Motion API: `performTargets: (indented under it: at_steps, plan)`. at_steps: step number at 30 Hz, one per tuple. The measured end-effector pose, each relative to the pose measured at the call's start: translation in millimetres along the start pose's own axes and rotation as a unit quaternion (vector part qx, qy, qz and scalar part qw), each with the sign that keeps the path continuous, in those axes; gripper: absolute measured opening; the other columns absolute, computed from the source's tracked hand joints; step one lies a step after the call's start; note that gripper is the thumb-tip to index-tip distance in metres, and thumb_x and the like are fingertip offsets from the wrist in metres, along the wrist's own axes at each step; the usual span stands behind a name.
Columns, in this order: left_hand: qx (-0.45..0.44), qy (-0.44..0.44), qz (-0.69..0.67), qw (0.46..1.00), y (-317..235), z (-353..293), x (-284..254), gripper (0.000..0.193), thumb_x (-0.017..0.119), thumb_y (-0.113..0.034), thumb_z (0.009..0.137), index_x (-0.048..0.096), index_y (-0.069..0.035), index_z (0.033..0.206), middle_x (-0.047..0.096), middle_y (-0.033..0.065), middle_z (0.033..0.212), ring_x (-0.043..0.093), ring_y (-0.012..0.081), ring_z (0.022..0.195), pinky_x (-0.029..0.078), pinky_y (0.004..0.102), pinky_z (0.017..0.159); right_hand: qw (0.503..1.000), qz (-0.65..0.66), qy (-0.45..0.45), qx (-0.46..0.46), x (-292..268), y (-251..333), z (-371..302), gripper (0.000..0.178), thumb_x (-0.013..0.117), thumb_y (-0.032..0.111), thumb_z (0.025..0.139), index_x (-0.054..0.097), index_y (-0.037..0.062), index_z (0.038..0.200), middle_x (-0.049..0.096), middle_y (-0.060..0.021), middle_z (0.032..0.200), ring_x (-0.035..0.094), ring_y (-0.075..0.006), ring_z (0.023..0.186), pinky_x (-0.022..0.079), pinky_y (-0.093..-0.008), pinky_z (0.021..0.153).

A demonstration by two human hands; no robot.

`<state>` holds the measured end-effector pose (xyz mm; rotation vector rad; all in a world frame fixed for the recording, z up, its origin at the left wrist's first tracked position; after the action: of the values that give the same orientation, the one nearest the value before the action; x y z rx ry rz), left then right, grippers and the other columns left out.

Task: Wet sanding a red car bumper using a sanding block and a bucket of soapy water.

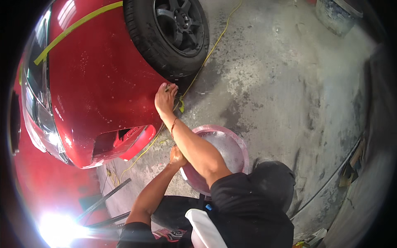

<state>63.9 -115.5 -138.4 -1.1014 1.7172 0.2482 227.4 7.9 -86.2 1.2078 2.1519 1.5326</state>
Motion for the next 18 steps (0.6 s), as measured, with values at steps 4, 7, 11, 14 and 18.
performTargets:
  at_steps: [4, 7, 11, 14, 18]
  plan:
    - [0.036, -0.153, -0.236, 0.959, 33, -22, -1, 0.054, 0.071, -0.029, 0.079, 0.056, -0.008, 0.127, 0.066, 0.0159, 0.115, 0.065, 0.0344, 0.104, 0.051, 0.0444, 0.089, 0.992, 0.030, 0.074, -0.094, 42, 35, -71, 0.072, 0.019, 0.044, 0.104, 0.006, -0.0114, 0.148, 0.002, -0.0314, 0.156, -0.001, -0.0376, 0.148, 0.001, -0.0410, 0.121]
    - [0.006, -0.050, -0.154, 0.987, 11, -14, -1, 0.062, 0.075, -0.034, 0.076, 0.055, -0.009, 0.129, 0.059, 0.0160, 0.128, 0.055, 0.0311, 0.120, 0.046, 0.0426, 0.097, 0.995, 0.024, -0.017, -0.099, 13, 7, -45, 0.071, 0.024, 0.041, 0.103, 0.013, -0.0153, 0.146, 0.004, -0.0365, 0.153, 0.001, -0.0444, 0.146, 0.003, -0.0468, 0.120]
    - [-0.054, 0.068, 0.023, 0.996, 37, -1, 23, 0.061, 0.075, -0.034, 0.076, 0.056, -0.009, 0.128, 0.056, 0.0168, 0.133, 0.052, 0.0307, 0.124, 0.044, 0.0429, 0.100, 0.998, 0.056, 0.015, -0.018, 10, 18, -37, 0.067, 0.027, 0.038, 0.104, 0.017, -0.0120, 0.147, 0.010, -0.0364, 0.153, 0.004, -0.0460, 0.145, 0.003, -0.0503, 0.119]
    - [0.030, -0.077, -0.357, 0.930, 57, -25, 30, 0.059, 0.075, -0.033, 0.075, 0.058, -0.009, 0.126, 0.056, 0.0178, 0.132, 0.056, 0.0335, 0.120, 0.046, 0.0446, 0.098, 0.970, -0.002, 0.064, -0.235, 35, 67, -85, 0.068, 0.027, 0.038, 0.104, 0.010, -0.0103, 0.149, 0.001, -0.0338, 0.155, 0.000, -0.0444, 0.146, 0.002, -0.0487, 0.120]
    - [0.099, -0.080, -0.118, 0.985, 31, -2, 19, 0.062, 0.075, -0.034, 0.074, 0.057, -0.010, 0.128, 0.055, 0.0171, 0.134, 0.054, 0.0353, 0.121, 0.045, 0.0449, 0.100, 0.957, -0.033, 0.021, -0.286, 20, 15, -62, 0.071, 0.025, 0.042, 0.104, 0.003, -0.0066, 0.150, -0.002, -0.0283, 0.158, -0.004, -0.0413, 0.147, -0.001, -0.0460, 0.119]
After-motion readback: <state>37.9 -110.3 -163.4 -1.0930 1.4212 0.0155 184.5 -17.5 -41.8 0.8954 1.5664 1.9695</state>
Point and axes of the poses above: each hand's wrist, its own z-axis towards the middle knuckle, its own x-axis out of the palm, y = z × x, the point moved 1 cm from there along z, towards the middle knuckle
